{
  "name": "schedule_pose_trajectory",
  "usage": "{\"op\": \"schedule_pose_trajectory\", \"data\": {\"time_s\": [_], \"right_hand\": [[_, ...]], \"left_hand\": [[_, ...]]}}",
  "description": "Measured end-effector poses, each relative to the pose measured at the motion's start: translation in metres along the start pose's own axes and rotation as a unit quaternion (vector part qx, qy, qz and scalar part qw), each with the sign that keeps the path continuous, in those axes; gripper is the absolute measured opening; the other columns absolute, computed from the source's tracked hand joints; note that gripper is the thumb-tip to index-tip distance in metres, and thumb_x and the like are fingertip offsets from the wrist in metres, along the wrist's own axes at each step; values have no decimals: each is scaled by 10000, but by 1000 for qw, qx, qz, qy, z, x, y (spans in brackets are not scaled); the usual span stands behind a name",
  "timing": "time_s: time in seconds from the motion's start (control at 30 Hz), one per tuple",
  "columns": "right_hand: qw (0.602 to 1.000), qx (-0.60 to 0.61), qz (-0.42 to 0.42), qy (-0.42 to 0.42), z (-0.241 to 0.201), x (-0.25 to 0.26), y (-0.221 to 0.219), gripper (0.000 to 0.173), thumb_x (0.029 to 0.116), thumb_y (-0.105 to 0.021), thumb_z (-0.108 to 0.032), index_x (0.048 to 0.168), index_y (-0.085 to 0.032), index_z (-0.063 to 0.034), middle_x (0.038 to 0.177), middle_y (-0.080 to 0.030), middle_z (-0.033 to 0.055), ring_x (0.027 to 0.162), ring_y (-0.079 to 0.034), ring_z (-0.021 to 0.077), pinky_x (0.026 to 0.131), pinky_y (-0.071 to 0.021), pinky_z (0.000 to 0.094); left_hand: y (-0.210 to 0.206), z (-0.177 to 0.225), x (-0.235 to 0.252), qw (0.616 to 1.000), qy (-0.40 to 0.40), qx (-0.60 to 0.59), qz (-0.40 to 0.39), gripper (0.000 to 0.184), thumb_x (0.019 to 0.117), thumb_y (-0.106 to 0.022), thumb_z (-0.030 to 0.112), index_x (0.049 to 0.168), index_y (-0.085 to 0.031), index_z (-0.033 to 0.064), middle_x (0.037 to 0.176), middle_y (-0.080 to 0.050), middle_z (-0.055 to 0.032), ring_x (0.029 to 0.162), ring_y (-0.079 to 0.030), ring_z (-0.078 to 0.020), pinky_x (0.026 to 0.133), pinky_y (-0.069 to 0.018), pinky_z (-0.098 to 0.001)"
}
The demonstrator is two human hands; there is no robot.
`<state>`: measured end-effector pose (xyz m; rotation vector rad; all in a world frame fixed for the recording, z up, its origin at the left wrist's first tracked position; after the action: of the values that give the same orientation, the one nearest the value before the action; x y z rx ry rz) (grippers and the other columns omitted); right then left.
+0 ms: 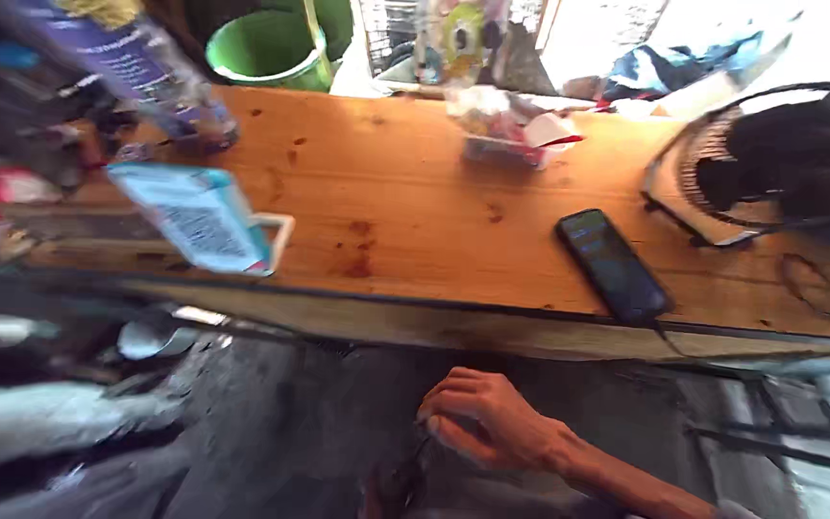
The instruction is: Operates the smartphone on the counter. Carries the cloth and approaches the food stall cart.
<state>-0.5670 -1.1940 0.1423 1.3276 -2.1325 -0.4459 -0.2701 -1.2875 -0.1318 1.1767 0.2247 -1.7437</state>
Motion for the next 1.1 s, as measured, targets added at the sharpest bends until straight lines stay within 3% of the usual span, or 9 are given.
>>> {"op": "schedule_pose_trajectory", "data": {"time_s": [0.1, 0.2, 0.3, 0.4, 0.47, 0.57, 0.77, 0.93, 1.1], "right_hand": [[987, -4, -120, -109, 5, 11, -61, 401, 1043, -520, -371, 1264, -699, -87, 1158, -740, 88, 1082, -696, 245, 927, -570, 442], [956, 26, -246, -158, 11, 21, -131, 800, 980, -537, -594, 1573, -390, -77, 1537, -496, 168, 1412, -476, 341, 1157, -400, 531], [940, 81, -294, -151, 11, 28, -196, 1020, 891, -626, -652, 1638, -224, -86, 1620, -340, 233, 1474, -391, 348, 1179, -381, 521], [930, 108, -325, -134, -1, 49, -242, 727, 949, -685, -285, 1561, -387, -27, 1500, -497, 251, 1363, -525, 342, 1146, -433, 479], [938, 54, -326, -104, -14, 76, -266, 488, 959, -661, -136, 1391, -558, 68, 1348, -606, 288, 1234, -620, 390, 1075, -485, 517], [949, -6, -304, -86, -22, 121, -306, 377, 977, -635, -105, 1297, -618, 95, 1186, -678, 304, 1091, -680, 449, 975, -514, 609], [947, -65, -301, -92, -33, 229, -401, 466, 1069, -534, -345, 1123, -704, 86, 925, -707, 308, 901, -703, 477, 846, -512, 663], [898, -136, -404, -106, -64, 324, -488, 590, 1076, -452, -473, 1109, -706, 59, 988, -708, 302, 993, -691, 475, 886, -498, 658], [811, -154, -564, 29, -136, 387, -606, 409, 1026, -575, -309, 1203, -674, 46, 1265, -641, 260, 1177, -626, 423, 1010, -477, 592]], "left_hand": [[23, 39, -27, 993, -58, -98, 20, 549, 1114, -377, 388, 1423, -516, -43, 1315, -605, -282, 1173, -605, -355, 1021, -482, -532], [51, 71, -34, 981, -67, -180, 22, 570, 1119, -341, 419, 1315, -597, -51, 1179, -669, -243, 1045, -658, -284, 947, -531, -483], [72, 92, -43, 962, -138, -233, -33, 631, 1115, -253, 466, 1336, -601, -11, 1185, -694, -175, 1065, -674, -198, 972, -545, -421], [97, 112, -57, 954, -169, -245, -47, 667, 1121, -150, 449, 1428, -517, -16, 1330, -628, -189, 1221, -608, -189, 1084, -473, -401], [120, 111, -50, 954, -163, -251, -17, 664, 1123, -206, 440, 1330, -578, -69, 1219, -669, -212, 1122, -652, -206, 1021, -511, -410], [161, 102, -30, 939, -151, -310, -13, 613, 1123, -242, 420, 1232, -618, -52, 965, -728, -99, 801, -709, -137, 760, -603, -338], [264, 66, 38, 929, -88, -360, 24, 646, 1125, -195, 436, 1284, -613, -31, 1077, -737, -112, 832, -712, -148, 767, -588, -321], [354, 62, 74, 903, -25, -409, 127, 612, 1131, -238, 420, 1273, -621, -36, 1078, -728, -132, 848, -703, -172, 784, -579, -346], [411, 49, 77, 815, 11, -524, 249, 585, 1138, -228, 365, 1299, -589, -67, 1120, -712, -177, 860, -695, -193, 823, -565, -366]]}}
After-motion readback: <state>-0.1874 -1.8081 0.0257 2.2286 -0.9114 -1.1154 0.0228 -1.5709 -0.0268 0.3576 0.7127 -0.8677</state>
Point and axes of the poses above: each hand's wrist, its own x-axis towards the middle knuckle, its own y-axis out of the back of the hand, z = x × y, the point moved 2 cm from there along x, towards the middle knuckle
